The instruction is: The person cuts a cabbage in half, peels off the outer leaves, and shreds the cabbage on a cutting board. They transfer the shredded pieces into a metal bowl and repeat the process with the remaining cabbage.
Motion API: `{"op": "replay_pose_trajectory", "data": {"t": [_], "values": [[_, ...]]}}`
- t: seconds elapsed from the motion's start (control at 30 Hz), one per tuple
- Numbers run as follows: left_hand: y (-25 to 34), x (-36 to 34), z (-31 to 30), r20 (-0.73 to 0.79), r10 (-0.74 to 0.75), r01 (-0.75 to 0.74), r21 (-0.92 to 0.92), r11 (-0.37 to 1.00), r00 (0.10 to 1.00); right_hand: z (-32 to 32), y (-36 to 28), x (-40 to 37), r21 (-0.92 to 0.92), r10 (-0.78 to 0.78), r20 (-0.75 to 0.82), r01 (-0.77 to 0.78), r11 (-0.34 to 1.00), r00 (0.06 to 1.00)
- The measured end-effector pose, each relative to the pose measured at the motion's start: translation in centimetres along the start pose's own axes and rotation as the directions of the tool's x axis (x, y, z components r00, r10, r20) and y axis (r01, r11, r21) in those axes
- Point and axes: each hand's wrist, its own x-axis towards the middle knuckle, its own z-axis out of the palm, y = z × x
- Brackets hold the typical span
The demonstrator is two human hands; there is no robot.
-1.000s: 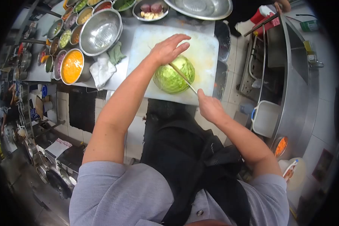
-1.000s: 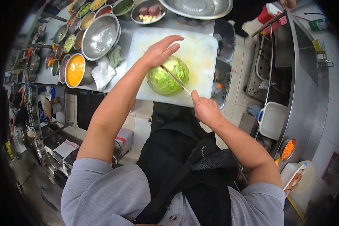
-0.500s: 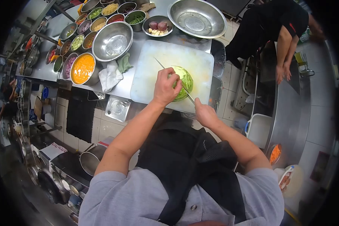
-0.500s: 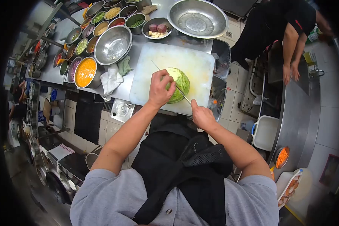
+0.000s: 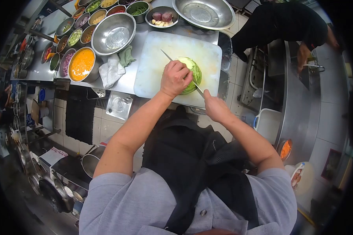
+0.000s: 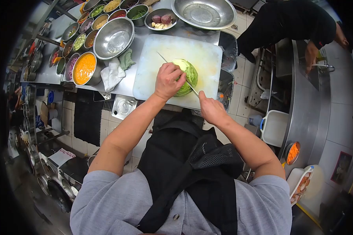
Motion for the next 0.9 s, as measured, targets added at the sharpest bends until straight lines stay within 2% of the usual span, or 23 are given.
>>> {"op": "replay_pose_trajectory", "data": {"t": [0.13,0.37,0.57,0.73,0.9], "values": [[0.1,-0.4,-0.1,-0.012,0.017,-0.017,-0.005,1.0,1.0,-3.3,-2.1,-0.7,-0.043,0.001,0.057,0.001,0.999,0.998],[-0.2,-0.5,0.3,-0.017,-0.006,0.006,0.008,1.0,1.0,-5.2,-1.9,-4.1,-0.052,0.006,0.079,-0.002,0.999,0.997],[-0.6,-0.3,0.2,-0.03,-0.008,0.007,-0.033,0.999,1.0,-5.0,-0.8,-5.4,-0.064,0.053,0.173,-0.042,0.997,0.984],[-0.9,0.0,0.7,-0.039,-0.047,0.046,-0.024,0.999,0.998,-3.3,0.1,-2.9,-0.06,-0.003,0.127,0.011,0.998,0.992],[-0.8,0.7,0.7,-0.029,0.003,-0.004,-0.049,0.999,1.0,0.5,1.9,-1.8,0.011,-0.014,0.027,0.014,1.0,1.0]]}}
